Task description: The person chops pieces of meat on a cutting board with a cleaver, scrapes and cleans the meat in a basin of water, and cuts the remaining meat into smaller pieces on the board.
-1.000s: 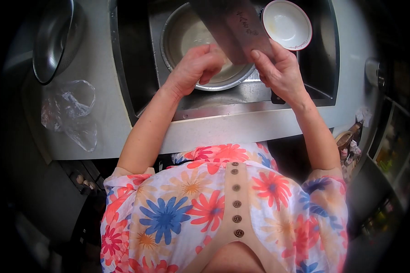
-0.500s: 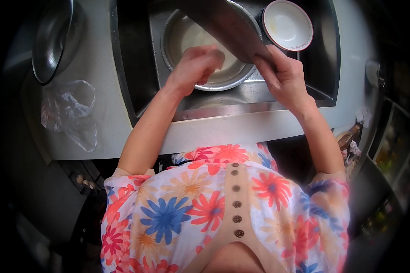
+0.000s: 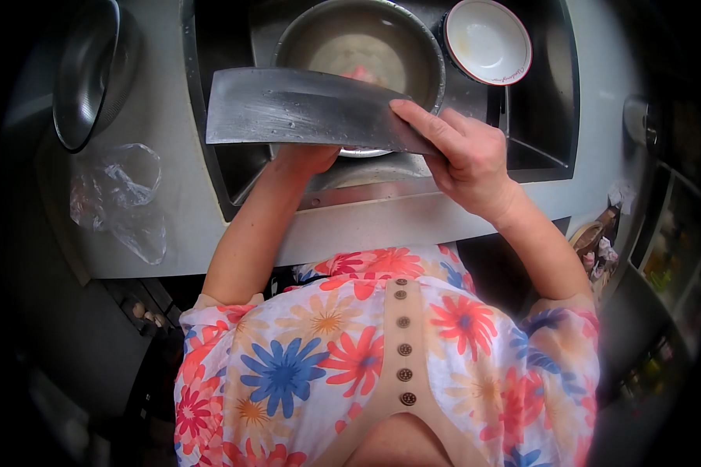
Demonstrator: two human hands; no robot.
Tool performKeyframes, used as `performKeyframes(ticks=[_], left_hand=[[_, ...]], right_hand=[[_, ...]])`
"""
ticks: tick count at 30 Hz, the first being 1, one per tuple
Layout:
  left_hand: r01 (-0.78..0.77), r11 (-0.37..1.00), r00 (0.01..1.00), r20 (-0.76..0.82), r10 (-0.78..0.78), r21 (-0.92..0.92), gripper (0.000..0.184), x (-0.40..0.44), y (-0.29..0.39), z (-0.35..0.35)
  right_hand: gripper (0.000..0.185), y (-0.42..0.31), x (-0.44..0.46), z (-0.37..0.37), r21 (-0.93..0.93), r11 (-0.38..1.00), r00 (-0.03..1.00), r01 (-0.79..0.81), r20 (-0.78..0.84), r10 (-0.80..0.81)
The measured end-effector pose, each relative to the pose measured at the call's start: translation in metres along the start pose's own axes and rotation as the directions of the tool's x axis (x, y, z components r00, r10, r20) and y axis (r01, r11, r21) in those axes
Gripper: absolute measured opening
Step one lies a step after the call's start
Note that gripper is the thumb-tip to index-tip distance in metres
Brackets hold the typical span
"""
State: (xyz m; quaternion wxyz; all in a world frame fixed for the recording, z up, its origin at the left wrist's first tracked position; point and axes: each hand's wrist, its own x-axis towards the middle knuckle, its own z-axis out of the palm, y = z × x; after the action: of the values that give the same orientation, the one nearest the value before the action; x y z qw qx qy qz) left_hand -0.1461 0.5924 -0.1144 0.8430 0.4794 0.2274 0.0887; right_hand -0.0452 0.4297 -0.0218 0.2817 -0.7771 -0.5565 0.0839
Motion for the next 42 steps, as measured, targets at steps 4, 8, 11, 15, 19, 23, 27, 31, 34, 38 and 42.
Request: performKeyframes(ticks=[4,8,11,15,19,23,27,31,34,38,42], left_hand=[[0.233,0.936,0.962,0.206,-0.181,-0.265,0.022,0.002,0.005,-0.013],[0.104,0.97,0.993,0.075,-0.09,-0.219,0.024,-0.005,0.01,-0.001],[0.102,0.958,0.984,0.17,-0.057,-0.269,0.028,0.0,-0.002,-0.011],[-0.046,0.995,0.988,0.142,0.059,-0.091,0.029,0.0,-0.008,-0.013],[0.088,0.975,0.995,0.067,-0.076,-0.202,0.025,0.003,-0.013,-0.014],[0.287,0.934,0.895,0.407,-0.183,-0.212,0.038,-0.004,0.024,-0.01],[0.363,0.89,0.906,0.33,-0.267,-0.276,0.018,-0.001,0.039,-0.002],[0.399,0.897,0.902,0.255,-0.348,-0.191,0.018,0.0,0.041,0.001],[0.333,0.941,0.928,0.2,-0.314,-0.067,0.017,-0.001,0.041,0.007],[0.268,0.96,0.951,0.14,-0.277,0.079,0.016,-0.005,0.049,0.013],[0.079,0.967,0.985,0.127,-0.113,0.242,0.018,-0.009,0.046,0.014]], right_hand=[[0.062,0.0,-0.001,0.0,-0.037,0.999,0.999,-0.038,0.035,0.04],[0.063,-0.001,-0.002,0.002,-0.006,0.998,0.997,-0.058,0.049,0.058],[0.063,-0.001,-0.003,0.003,0.015,0.998,0.997,-0.062,0.05,0.061],[0.063,0.001,-0.003,0.004,0.037,0.997,0.997,-0.068,0.049,0.066],[0.064,0.006,-0.006,0.004,0.045,0.997,0.995,-0.067,0.071,0.063],[0.064,0.021,-0.013,0.006,0.032,0.996,0.996,-0.085,0.031,0.084],[0.056,0.019,-0.007,0.002,0.175,0.98,0.993,-0.096,-0.052,0.106],[0.043,0.019,0.003,-0.002,0.382,0.888,0.946,-0.256,-0.091,0.311],[0.049,0.021,0.009,-0.001,0.543,0.77,0.916,-0.335,-0.002,0.4],[0.05,0.012,0.018,0.002,0.567,0.775,0.934,-0.28,-0.027,0.357],[0.037,0.009,0.023,-0.004,0.542,0.736,0.912,-0.405,0.178,0.37]])
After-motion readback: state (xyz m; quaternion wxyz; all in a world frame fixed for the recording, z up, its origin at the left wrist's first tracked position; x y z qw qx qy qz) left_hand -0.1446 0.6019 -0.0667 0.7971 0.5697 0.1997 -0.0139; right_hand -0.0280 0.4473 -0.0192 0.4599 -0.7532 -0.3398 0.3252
